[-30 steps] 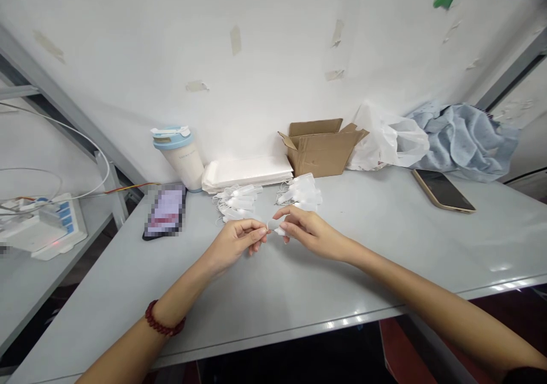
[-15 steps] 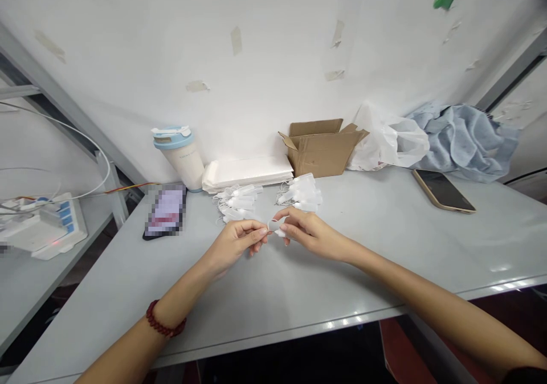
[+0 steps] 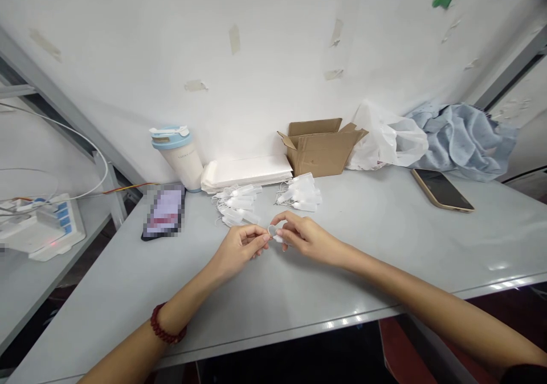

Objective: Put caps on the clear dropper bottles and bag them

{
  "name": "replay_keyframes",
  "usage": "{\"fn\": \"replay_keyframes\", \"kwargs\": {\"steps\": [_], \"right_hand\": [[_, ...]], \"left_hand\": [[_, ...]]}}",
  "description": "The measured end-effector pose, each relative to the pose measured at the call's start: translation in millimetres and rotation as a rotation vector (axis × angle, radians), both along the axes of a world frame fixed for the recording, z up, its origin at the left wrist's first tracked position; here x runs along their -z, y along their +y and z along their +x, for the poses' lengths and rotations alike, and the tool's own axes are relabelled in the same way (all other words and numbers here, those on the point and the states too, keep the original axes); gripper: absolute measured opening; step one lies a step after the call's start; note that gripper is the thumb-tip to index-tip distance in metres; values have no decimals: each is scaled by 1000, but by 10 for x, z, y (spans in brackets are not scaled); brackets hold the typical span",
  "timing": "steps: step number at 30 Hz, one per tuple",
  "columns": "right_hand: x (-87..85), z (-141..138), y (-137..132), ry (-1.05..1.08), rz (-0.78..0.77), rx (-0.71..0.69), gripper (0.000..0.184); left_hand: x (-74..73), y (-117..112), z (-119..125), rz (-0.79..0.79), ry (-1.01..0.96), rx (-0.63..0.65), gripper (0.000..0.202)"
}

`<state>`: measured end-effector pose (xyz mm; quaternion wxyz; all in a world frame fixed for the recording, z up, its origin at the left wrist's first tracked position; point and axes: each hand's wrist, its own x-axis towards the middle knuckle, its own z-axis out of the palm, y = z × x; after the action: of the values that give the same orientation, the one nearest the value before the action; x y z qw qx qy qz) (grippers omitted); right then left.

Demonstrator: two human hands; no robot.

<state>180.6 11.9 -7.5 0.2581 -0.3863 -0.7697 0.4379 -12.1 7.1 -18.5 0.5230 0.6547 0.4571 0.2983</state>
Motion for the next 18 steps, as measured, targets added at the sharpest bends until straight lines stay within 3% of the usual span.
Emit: {"fn": "replay_keyframes", "kwargs": {"steps": [13,18], "right_hand": [[64,-16,-26,35,-39,-25,17],[27,-14,9,38,8,3,17]], "left_hand": [[33,-43,42,28,8,23,23],[-25,41,-11,26,37,43,27]]}}
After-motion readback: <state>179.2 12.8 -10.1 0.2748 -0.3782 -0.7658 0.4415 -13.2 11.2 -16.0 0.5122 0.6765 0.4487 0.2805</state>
